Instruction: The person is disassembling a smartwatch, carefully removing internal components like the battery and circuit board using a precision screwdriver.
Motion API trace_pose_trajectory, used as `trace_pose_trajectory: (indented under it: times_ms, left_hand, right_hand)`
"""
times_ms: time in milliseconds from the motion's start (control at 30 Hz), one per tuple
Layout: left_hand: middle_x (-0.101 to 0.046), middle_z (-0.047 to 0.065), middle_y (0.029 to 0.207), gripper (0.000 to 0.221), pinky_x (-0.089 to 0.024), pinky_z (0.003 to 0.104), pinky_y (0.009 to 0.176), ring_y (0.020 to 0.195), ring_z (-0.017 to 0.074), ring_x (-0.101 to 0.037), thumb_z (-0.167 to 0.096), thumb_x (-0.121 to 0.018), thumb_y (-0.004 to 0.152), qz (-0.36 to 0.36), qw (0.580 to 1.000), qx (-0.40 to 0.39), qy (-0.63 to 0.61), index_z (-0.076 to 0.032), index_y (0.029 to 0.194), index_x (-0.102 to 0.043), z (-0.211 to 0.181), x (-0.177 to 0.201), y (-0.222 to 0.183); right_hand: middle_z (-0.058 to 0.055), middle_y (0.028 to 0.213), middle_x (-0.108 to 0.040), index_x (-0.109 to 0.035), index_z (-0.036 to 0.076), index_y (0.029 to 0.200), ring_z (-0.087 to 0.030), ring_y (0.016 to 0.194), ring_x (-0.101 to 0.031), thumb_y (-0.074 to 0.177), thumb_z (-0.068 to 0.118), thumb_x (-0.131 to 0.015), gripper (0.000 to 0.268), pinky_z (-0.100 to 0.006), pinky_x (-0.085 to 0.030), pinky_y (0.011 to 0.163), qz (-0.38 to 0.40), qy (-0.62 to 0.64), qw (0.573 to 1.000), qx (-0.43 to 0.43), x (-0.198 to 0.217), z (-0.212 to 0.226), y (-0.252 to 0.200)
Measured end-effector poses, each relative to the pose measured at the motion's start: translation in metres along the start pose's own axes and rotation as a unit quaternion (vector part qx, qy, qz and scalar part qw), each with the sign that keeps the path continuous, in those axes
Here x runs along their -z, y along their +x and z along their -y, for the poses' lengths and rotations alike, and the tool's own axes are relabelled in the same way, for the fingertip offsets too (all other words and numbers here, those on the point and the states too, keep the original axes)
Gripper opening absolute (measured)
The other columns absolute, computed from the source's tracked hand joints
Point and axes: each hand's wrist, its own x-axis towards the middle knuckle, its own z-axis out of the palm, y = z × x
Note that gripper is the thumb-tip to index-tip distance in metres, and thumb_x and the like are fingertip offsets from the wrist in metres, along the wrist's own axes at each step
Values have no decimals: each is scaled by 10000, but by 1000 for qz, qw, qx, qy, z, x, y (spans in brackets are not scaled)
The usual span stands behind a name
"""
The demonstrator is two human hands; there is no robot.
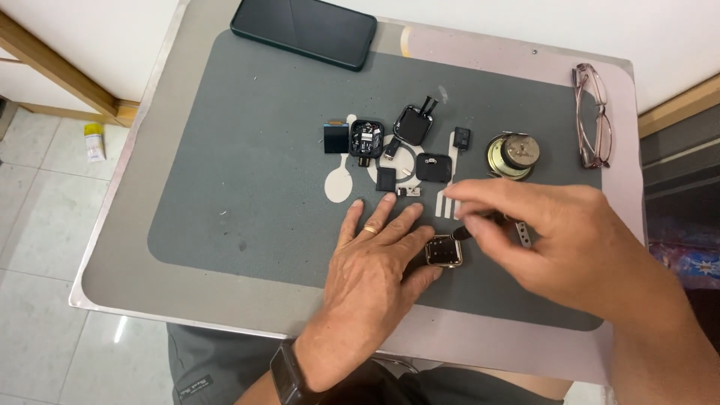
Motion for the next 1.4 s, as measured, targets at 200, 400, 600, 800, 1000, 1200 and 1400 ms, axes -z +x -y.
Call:
trace_pose_trajectory:
  times_ms: [200,400,600,800,1000,1200,1400]
  left_hand:
    - [-622,129,1431,459,-216,615,1203,1420,403,-470,-341,-761,886,11,1000,-2,9,-89,1265,-698,-2,4,1]
    - [-586,151,1465,461,-217,616,1202,1427,403,-459,-346,-767,882,19,1000,-7,20,-89,1257,-696,-2,4,1]
    - [-601,153,1449,425,-232,631,1185,1417,408,-471,-355,-750,893,20,999,-8,26,-111,1236,-695,-2,3,2]
    - [-603,163,1438,427,-246,637,1178,1401,430,-483,-334,-763,895,11,1000,-18,23,-82,1233,-699,-5,7,3]
    - [-601,168,1438,432,-242,638,1175,1406,425,-476,-335,-756,900,14,999,-21,29,-91,1250,-688,-4,6,3]
    - [-596,183,1441,438,-236,642,1181,1408,442,-470,-334,-756,901,18,1000,-18,17,-79,1251,-689,-5,8,3]
    - [-611,163,1427,438,-249,638,1172,1403,430,-480,-350,-762,897,6,999,-23,27,-92,1244,-692,-4,5,2]
  right_hand:
    - [61,942,-818,-734,162,1247,-52,615,-689,886,126,-725,363,-224,-558,561,33,17,998,-51,-1,-2,-2]
    - [8,1043,-781,-704,109,1237,-65,762,-722,893,-6,-656,366,-206,-593,558,32,47,997,45,5,2,3]
    - [49,827,-754,-729,86,1178,-79,579,-647,920,94,-750,259,-248,-560,584,1,-12,998,67,0,-2,1]
    - [11,1097,-773,-645,159,1331,-101,954,-762,881,20,-628,471,-262,-581,826,98,83,991,22,7,1,1]
    - [27,834,-755,-742,89,1171,-89,476,-540,927,67,-717,246,-250,-503,501,-6,0,999,43,3,-3,0]
    - [41,835,-752,-712,109,1216,-82,458,-525,934,70,-699,285,-253,-490,494,24,9,997,71,1,1,2]
    - [3,949,-751,-670,124,1276,-110,729,-710,881,-30,-643,425,-249,-564,678,39,41,996,65,6,1,4]
